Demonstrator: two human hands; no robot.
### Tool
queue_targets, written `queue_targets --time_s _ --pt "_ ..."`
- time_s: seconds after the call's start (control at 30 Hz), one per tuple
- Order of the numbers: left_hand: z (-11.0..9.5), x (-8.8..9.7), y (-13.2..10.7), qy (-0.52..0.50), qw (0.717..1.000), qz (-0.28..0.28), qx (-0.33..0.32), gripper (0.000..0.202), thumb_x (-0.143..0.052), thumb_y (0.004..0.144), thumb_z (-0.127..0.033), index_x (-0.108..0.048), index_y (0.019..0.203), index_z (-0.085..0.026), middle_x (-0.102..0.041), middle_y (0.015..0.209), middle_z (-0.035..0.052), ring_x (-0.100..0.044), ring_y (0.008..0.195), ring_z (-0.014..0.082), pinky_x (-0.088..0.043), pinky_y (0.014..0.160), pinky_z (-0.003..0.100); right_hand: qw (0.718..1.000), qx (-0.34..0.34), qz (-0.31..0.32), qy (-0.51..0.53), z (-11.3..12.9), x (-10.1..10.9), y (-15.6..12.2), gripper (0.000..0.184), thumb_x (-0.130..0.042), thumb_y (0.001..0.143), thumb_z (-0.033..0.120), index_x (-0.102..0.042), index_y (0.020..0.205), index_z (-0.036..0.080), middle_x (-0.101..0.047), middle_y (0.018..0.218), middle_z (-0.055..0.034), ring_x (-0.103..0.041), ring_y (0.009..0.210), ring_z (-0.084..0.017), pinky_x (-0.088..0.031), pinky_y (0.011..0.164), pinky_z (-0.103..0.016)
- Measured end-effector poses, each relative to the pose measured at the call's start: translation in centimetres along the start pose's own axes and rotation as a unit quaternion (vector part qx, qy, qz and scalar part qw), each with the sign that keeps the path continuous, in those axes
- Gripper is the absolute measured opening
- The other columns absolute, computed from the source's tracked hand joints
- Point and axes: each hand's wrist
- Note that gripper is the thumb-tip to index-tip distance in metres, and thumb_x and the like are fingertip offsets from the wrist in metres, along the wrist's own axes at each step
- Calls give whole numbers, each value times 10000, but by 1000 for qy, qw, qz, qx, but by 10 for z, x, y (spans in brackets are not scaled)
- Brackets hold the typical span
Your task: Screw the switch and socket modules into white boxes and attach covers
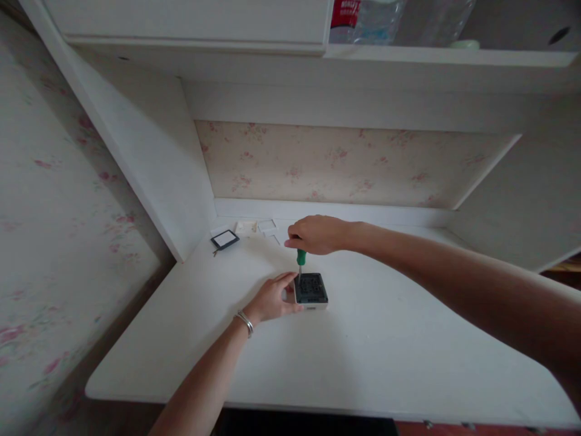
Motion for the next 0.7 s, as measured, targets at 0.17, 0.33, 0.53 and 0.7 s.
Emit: queue_targets --time_s 0.17,0.33,0.53,0.7 --pt "-3 0 0 17 1000 0 -2 881 -752 652 -477 -354 1390 -208 -465 1343 90 -599 931 204 -430 959 344 997 59 27 44 -1 2 0 350 -599 730 283 -603 1068 190 -647 1058 -107 -597 851 -209 -419 658 -271" --pt "-1 -1 1 23 1000 -2 8 875 -748 648 -505 -368 1378 -206 -476 1306 103 -579 947 222 -435 931 354 1000 10 28 3 7 5 -3 272 -474 824 313 -655 954 157 -669 986 -140 -610 870 -252 -420 674 -319" --pt "-2 0 0 6 1000 -4 11 860 -760 648 -479 -377 1372 -218 -516 1246 82 -568 951 213 -432 926 341 999 -19 36 -1 12 9 -5 346 -523 790 385 -634 1034 166 -656 1033 -142 -610 876 -274 -430 643 -329" --pt "-2 0 1 0 1000 -7 9 854 -769 638 -472 -391 1360 -217 -531 1210 72 -573 903 201 -451 889 335 999 25 39 22 9 8 -5 392 -567 725 251 -585 1109 174 -607 1131 -127 -614 830 -214 -427 622 -283"
Point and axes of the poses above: each hand's wrist, its own y-axis towards the middle knuckle, its own x-axis out of the back of the hand, z = x × y
